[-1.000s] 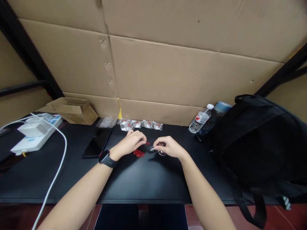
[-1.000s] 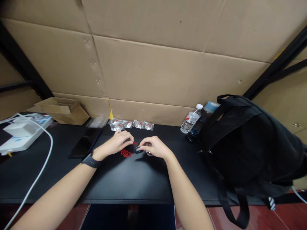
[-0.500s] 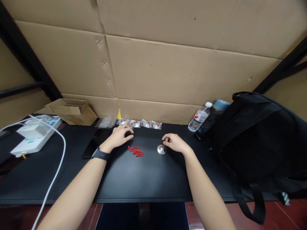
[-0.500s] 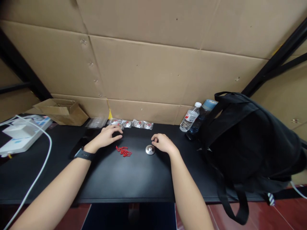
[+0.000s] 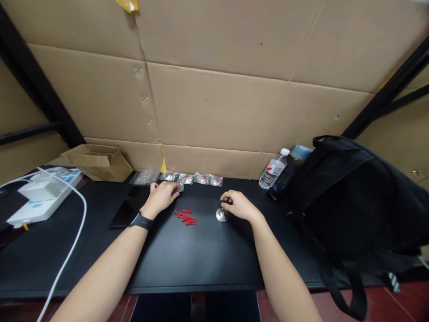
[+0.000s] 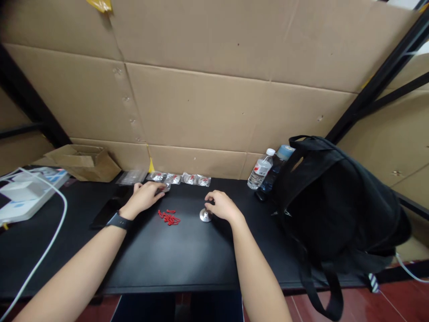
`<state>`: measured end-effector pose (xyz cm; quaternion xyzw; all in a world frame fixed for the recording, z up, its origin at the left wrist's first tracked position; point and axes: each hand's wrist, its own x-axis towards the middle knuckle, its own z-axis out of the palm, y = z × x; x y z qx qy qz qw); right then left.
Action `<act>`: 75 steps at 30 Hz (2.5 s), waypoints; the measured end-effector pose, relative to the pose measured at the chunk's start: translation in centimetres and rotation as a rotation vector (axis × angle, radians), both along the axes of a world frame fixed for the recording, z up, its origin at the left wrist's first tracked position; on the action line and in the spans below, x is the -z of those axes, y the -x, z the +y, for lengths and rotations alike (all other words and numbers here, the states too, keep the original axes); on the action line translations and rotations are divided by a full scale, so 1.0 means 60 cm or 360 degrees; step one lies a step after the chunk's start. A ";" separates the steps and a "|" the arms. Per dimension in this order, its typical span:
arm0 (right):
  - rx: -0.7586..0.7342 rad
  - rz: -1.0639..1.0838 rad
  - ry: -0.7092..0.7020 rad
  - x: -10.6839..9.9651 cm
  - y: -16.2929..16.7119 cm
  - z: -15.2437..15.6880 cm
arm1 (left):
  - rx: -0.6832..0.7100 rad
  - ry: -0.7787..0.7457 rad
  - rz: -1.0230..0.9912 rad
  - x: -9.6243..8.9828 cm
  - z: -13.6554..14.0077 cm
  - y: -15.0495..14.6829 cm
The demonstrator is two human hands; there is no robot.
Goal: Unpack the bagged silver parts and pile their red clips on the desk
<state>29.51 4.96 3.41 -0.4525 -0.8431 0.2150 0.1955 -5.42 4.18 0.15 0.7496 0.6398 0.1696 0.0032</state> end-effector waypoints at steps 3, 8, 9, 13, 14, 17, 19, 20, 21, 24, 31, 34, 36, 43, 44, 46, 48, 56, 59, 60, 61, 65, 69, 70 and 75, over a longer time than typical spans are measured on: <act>-0.0045 0.0213 -0.0098 -0.003 0.021 -0.012 | 0.0033 -0.0097 -0.0187 -0.023 -0.015 -0.018; -0.0122 0.0759 0.0141 0.003 0.080 -0.050 | 0.0382 -0.0162 -0.0806 -0.049 -0.050 -0.090; -0.0139 0.0853 0.0254 0.005 0.090 -0.057 | 0.0462 -0.0143 -0.0929 -0.050 -0.056 -0.105; -0.0093 0.1098 0.0381 0.007 0.110 -0.070 | 0.0574 -0.0150 -0.1126 -0.048 -0.072 -0.144; -0.0066 0.1122 0.0351 0.006 0.111 -0.070 | 0.0575 -0.0137 -0.1141 -0.048 -0.073 -0.147; -0.0008 0.1164 0.0303 0.004 0.108 -0.066 | 0.0583 -0.0074 -0.1188 -0.051 -0.076 -0.148; 0.0035 0.1200 0.0288 0.006 0.106 -0.062 | 0.0594 -0.0033 -0.1219 -0.053 -0.078 -0.147; 0.0058 0.1221 0.0281 0.007 0.106 -0.061 | 0.0612 -0.0009 -0.1227 -0.055 -0.079 -0.147; 0.0084 0.1252 0.0277 0.009 0.105 -0.059 | 0.0635 0.0017 -0.1224 -0.056 -0.080 -0.147; 0.0102 0.1391 0.0334 0.013 0.107 -0.056 | 0.0686 0.0068 -0.1218 -0.055 -0.083 -0.148; 0.0026 0.1493 0.0316 0.004 0.105 -0.057 | 0.0694 0.0274 -0.1644 -0.029 -0.069 -0.150; 0.0014 0.1566 0.0359 0.007 0.106 -0.057 | 0.0683 0.0391 -0.1891 -0.024 -0.065 -0.151; 0.0024 0.1589 0.0378 0.011 0.107 -0.056 | 0.0688 0.0443 -0.1999 -0.026 -0.065 -0.152; 0.0094 0.1518 0.0205 0.010 0.108 -0.059 | 0.0639 0.0528 -0.2046 -0.035 -0.069 -0.150; 0.0090 0.1527 0.0180 0.008 0.108 -0.061 | 0.0622 0.0501 -0.2027 -0.035 -0.070 -0.151; 0.0076 0.1594 0.0210 0.006 0.108 -0.062 | 0.0622 0.0452 -0.2037 -0.035 -0.071 -0.152; 0.0068 0.1683 0.0326 0.007 0.107 -0.060 | 0.0645 0.0455 -0.2090 -0.034 -0.070 -0.154; 0.0060 0.1744 0.0411 0.033 0.107 -0.037 | 0.0600 0.0422 -0.2180 -0.024 -0.044 -0.141; 0.0030 0.1634 0.0257 0.031 0.111 -0.040 | 0.0568 0.0348 -0.2164 -0.025 -0.044 -0.141; 0.0046 0.1601 0.0204 0.029 0.112 -0.041 | 0.0557 0.0324 -0.2160 -0.026 -0.045 -0.142; 0.0077 0.1561 0.0157 0.027 0.112 -0.042 | 0.0546 0.0299 -0.2163 -0.027 -0.045 -0.143; 0.0193 0.1531 0.0233 0.022 0.112 -0.042 | 0.0497 0.0275 -0.2274 -0.031 -0.046 -0.144; 0.0138 0.1662 0.0524 0.022 0.109 -0.042 | 0.0482 0.0321 -0.2354 -0.033 -0.044 -0.142; 0.0139 0.1657 0.0527 0.022 0.108 -0.042 | 0.0492 0.0324 -0.2333 -0.032 -0.044 -0.141; 0.0117 0.1648 0.0538 0.023 0.107 -0.044 | 0.0536 0.0157 -0.1993 -0.021 -0.042 -0.136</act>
